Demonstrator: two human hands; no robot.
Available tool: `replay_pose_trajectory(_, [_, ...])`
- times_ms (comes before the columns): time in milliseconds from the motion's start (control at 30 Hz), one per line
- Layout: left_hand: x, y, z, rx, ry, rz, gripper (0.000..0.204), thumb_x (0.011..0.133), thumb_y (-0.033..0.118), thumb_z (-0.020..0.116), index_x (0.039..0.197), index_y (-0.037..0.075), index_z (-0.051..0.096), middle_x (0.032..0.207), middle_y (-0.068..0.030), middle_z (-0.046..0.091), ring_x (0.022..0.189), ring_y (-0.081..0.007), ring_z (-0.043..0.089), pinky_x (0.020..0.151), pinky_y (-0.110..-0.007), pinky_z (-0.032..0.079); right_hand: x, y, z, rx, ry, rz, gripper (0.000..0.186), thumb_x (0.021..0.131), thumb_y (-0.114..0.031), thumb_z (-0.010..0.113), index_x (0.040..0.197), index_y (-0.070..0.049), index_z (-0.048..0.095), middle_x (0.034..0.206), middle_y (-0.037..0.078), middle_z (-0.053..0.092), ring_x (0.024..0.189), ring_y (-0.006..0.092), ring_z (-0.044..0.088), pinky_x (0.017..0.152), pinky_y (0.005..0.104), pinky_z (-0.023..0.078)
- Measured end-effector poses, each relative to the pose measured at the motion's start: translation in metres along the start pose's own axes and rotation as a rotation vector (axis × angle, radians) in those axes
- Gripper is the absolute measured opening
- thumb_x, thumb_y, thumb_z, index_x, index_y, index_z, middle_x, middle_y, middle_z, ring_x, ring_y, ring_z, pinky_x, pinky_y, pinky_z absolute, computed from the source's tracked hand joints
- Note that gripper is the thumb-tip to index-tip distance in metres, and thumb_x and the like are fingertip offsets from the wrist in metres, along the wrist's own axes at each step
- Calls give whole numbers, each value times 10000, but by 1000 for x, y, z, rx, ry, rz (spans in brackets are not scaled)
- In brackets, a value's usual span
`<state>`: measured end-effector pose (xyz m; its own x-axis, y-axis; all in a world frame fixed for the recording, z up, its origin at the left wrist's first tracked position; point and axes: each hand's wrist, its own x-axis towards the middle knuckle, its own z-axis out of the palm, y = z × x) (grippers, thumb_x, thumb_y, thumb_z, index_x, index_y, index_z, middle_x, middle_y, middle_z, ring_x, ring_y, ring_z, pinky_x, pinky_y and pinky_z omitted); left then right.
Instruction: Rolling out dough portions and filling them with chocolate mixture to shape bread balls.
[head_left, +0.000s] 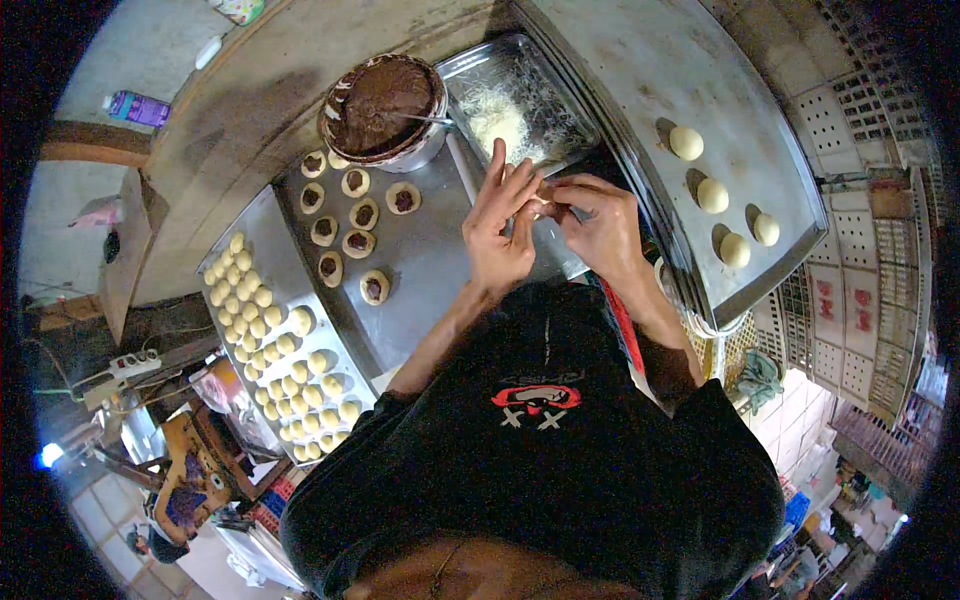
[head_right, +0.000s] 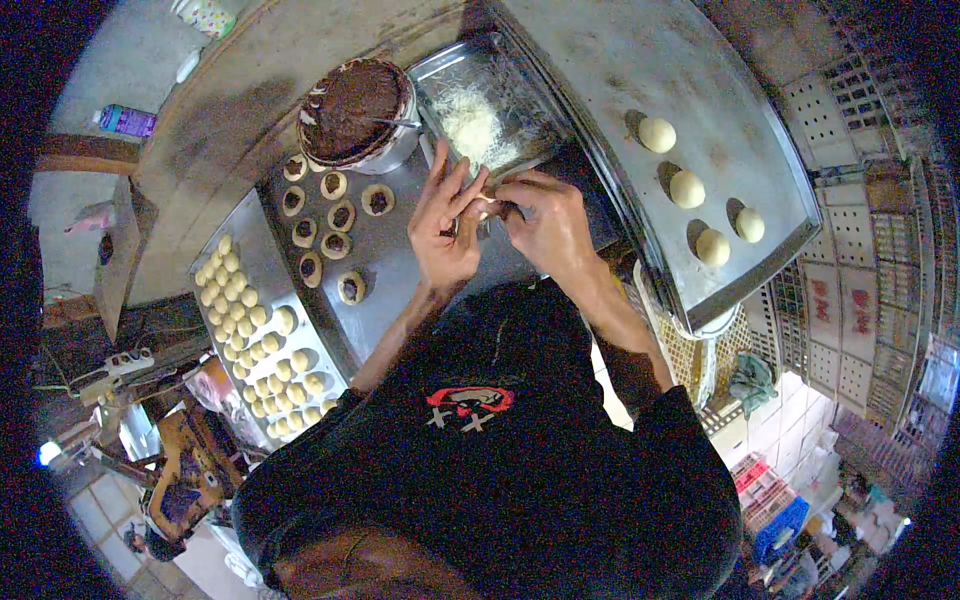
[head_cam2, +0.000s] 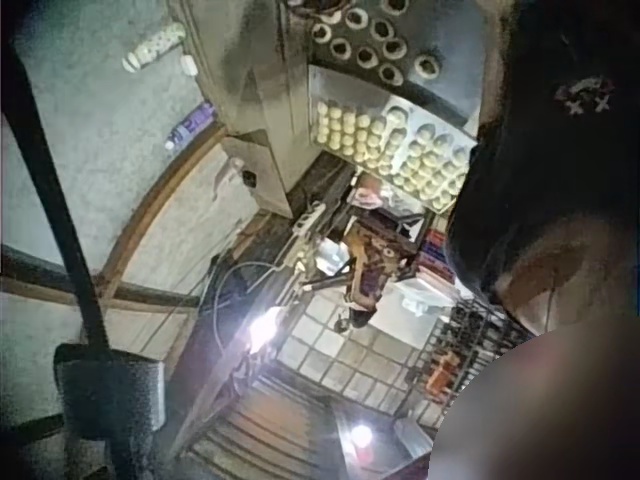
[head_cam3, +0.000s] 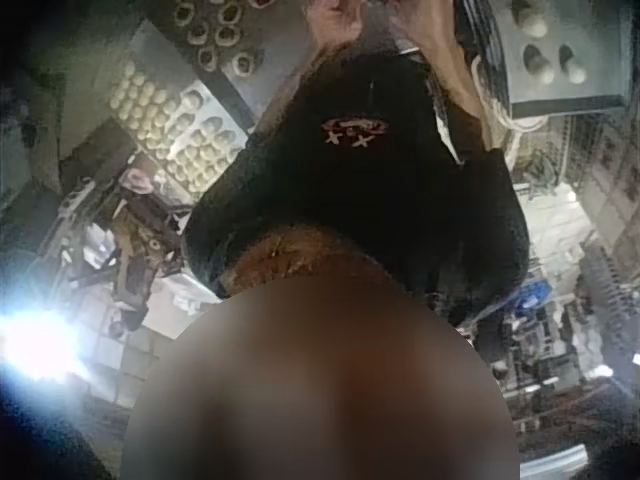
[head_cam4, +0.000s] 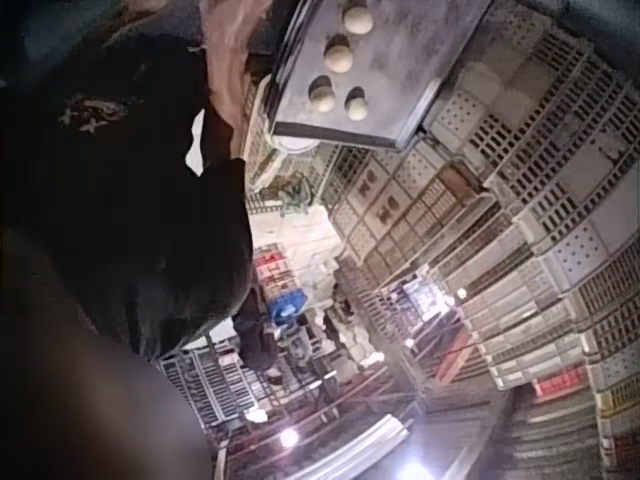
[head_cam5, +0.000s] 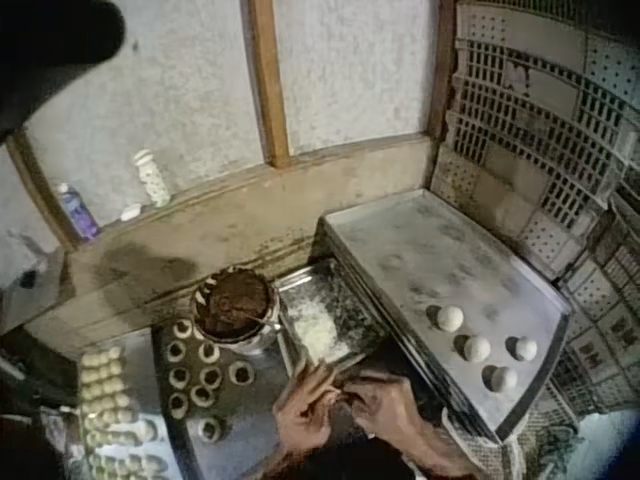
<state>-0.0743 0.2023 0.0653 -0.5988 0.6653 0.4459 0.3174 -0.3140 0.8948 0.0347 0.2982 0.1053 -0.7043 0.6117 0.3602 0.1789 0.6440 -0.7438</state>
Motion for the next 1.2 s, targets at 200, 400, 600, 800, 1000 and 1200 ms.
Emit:
replay_pose_trajectory(200, [-35,-17,22,-685,316,-396,302,964,236,469,1142,0,533,1086,-133,584,986,-220,584,846,-339,473,-16,-26,0,108,40,144,121,753,-81,763,810,4,697,737,95,674,632,174,637,590,267,493])
replay_pose_trajectory(400, [-14,-2,5,-423,-80,-966,378,950,344,488,875,-11,594,740,-72,600,589,-140,546,471,-293,438,-38,-27,-16,36,-97,-26,179,669,-99,783,804,-27,690,872,98,636,825,264,647,731,364,514])
replay_pose_trajectory(600, [-7,24,10,-33,-391,-793,464,957,401,458,873,-23,625,679,-94,602,499,-156,557,375,-278,430,-50,-32,-35,12,-192,17,148,702,-12,721,846,-31,691,873,92,657,788,279,649,710,351,527])
replay_pose_trajectory(800, [-12,15,18,-355,-475,-1083,525,954,489,422,847,13,617,667,-79,610,480,-159,561,357,-262,437,-51,-29,-50,31,-142,-14,181,731,-1,720,908,-40,713,915,110,684,744,247,663,663,330,534])
replay_pose_trajectory(1000, [-19,17,26,-508,-303,-1011,418,953,474,427,922,93,594,749,-33,626,558,-115,578,361,-245,356,-50,-31,-66,-9,-157,115,146,741,-23,739,886,-27,720,914,118,684,767,221,677,659,300,551])
replay_pose_trajectory(1200, [-14,31,47,-344,-315,-985,454,948,436,471,803,32,621,655,-44,603,436,-106,494,328,-252,311,-60,-22,-79,25,-105,-79,157,710,24,722,859,-26,723,941,90,690,791,218,680,681,301,554])
